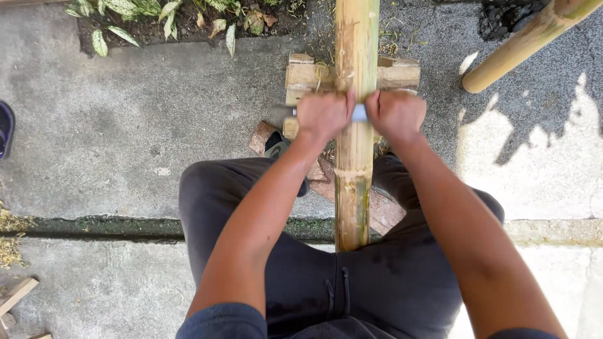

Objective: Shave the outer layer of a bamboo pole using a small knife.

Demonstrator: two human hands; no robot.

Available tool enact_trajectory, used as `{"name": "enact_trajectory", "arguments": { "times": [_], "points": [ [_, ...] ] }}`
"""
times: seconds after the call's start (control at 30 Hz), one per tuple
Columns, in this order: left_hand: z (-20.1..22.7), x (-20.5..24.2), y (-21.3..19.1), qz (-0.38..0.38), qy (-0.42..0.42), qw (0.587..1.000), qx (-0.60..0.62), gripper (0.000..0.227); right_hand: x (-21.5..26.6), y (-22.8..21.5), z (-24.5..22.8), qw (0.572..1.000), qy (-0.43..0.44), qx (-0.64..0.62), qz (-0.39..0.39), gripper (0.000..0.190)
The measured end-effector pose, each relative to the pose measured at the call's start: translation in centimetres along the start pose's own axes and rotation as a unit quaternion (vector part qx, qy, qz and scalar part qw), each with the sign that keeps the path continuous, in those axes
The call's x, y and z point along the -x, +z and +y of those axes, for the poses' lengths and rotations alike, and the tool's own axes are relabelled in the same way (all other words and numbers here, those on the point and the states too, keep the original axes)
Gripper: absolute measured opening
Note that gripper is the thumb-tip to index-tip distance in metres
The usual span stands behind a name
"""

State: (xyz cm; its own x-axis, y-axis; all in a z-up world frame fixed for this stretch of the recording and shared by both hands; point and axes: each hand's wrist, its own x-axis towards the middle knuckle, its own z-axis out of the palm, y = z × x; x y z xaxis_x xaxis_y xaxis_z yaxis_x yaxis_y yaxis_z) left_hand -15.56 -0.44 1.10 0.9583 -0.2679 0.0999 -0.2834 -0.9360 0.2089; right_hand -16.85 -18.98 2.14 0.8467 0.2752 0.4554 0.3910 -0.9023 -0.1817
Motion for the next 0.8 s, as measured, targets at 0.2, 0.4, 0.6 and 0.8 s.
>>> {"name": "enact_trajectory", "arguments": {
  "times": [0.2,0.4,0.6,0.8],
  "points": [
    [-3.5,-11.5,0.4,-0.024,-0.021,0.999,-0.003,0.066,-9.5,5.0,4.7,0.998,-0.028,0.002,0.052,0.035],
    [-4.1,-13.1,1.0,0.185,0.016,0.983,0.002,0.059,-11.6,5.2,5.6,0.989,-0.093,0.003,0.118,0.030],
    [-3.5,-11.5,0.7,0.189,0.026,0.981,0.017,0.056,-10.7,4.6,5.6,0.988,-0.120,-0.002,0.099,0.030],
    [-3.2,-10.5,0.9,0.202,0.016,0.979,0.006,0.058,-10.0,4.2,5.2,0.987,-0.122,0.003,0.103,0.035]
  ]
}}
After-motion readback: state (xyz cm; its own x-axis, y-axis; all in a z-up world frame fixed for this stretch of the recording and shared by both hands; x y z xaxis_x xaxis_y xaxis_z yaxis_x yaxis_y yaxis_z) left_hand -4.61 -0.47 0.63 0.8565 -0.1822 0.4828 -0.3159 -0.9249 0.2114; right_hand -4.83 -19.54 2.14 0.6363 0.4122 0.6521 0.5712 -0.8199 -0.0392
